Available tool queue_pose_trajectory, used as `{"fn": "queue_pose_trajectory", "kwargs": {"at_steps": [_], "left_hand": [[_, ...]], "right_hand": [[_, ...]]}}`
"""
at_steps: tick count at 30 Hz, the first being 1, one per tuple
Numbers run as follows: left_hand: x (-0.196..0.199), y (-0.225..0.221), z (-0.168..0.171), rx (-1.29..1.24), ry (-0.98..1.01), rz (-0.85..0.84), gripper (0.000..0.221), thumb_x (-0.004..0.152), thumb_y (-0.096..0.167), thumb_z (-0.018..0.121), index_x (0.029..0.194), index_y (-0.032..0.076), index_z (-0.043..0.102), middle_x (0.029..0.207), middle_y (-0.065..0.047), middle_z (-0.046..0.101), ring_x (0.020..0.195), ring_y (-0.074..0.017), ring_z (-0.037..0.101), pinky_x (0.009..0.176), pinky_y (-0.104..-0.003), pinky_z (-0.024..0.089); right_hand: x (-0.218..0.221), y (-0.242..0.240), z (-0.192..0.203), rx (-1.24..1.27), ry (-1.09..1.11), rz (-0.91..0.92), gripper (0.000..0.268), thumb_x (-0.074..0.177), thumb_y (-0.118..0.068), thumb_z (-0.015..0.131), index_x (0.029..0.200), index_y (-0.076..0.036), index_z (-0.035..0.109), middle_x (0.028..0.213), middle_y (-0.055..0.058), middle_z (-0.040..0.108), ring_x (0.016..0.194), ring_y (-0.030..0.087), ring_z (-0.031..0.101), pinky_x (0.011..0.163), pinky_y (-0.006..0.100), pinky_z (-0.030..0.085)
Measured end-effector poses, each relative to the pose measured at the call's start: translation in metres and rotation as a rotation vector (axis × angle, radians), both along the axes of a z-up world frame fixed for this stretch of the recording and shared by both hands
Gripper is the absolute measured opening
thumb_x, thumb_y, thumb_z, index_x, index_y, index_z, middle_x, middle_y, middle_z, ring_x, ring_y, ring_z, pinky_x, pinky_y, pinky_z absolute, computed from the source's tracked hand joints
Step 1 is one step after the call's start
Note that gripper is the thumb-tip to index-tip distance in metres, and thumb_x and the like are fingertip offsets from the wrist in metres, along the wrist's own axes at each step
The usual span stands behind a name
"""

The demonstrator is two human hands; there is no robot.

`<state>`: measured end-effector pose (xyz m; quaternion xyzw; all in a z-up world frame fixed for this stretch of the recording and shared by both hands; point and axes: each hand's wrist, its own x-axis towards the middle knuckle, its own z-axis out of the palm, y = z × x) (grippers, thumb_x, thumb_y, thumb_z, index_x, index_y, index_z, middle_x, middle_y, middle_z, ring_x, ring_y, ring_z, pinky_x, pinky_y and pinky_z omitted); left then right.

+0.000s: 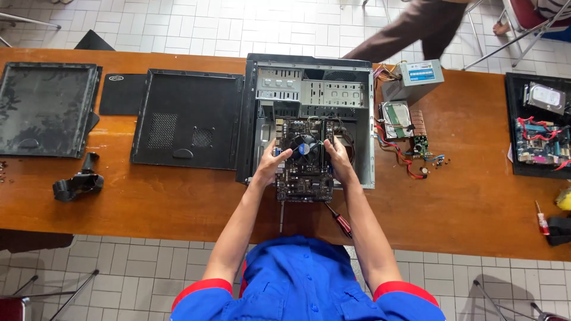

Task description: Inspecting and preparing a computer motherboard by checking the CPU fan, RAM slots, and other components on a repair bench.

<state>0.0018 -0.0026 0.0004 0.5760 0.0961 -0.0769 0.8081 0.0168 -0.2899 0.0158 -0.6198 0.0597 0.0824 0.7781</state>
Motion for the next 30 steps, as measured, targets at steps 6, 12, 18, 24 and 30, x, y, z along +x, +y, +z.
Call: {"fn": "queue_pose_trajectory", "kwargs": {"at_steps": [6,12,18,24,30], "left_hand": [[-0.005,-0.003,0.021,0.026,0.014,0.022,0.046,0.083,0.026,0.087,0.124,0.018,0.069,0.107,-0.002,0.067,0.094,-0.0126,0.058,0.084,-0.034,0.055],[0.000,0.000,-0.014,0.023,0.066,-0.014,0.051,0.089,0.034,0.082,0.133,0.015,0.063,0.121,-0.014,0.065,0.106,-0.0229,0.059,0.087,-0.045,0.057],[0.006,0.000,-0.034,0.054,0.114,-0.113,0.065,0.083,0.040,0.089,0.134,0.012,0.059,0.122,-0.022,0.063,0.107,-0.0344,0.062,0.081,-0.053,0.059],[0.003,-0.021,-0.026,0.094,0.104,-0.105,0.070,0.081,0.040,0.091,0.135,0.008,0.059,0.122,-0.025,0.060,0.108,-0.0339,0.060,0.079,-0.052,0.061],[-0.015,-0.058,0.023,0.064,0.044,-0.077,0.065,0.079,0.031,0.092,0.132,0.008,0.062,0.116,-0.024,0.063,0.103,-0.0329,0.061,0.078,-0.050,0.061]], "right_hand": [[-0.016,-0.005,0.008,-0.027,0.020,0.031,0.039,0.100,-0.025,0.072,0.133,-0.007,0.063,0.109,0.009,0.067,0.096,0.017,0.063,0.084,0.041,0.059],[-0.026,0.021,0.105,-0.090,0.011,0.028,0.023,0.100,-0.025,0.071,0.115,-0.008,0.066,0.088,0.004,0.065,0.078,0.012,0.061,0.069,0.031,0.058],[-0.009,-0.016,0.011,-0.047,0.066,-0.008,0.020,0.100,-0.027,0.071,0.107,-0.009,0.066,0.081,0.004,0.068,0.070,0.010,0.065,0.063,0.028,0.059],[-0.020,-0.031,0.031,-0.116,0.100,-0.019,0.023,0.098,-0.031,0.073,0.105,-0.011,0.066,0.082,0.007,0.069,0.071,0.012,0.064,0.064,0.030,0.059],[-0.026,-0.065,0.050,-0.238,-0.003,-0.002,0.026,0.099,-0.030,0.074,0.110,-0.008,0.065,0.086,0.011,0.069,0.079,0.016,0.062,0.069,0.036,0.058]]}}
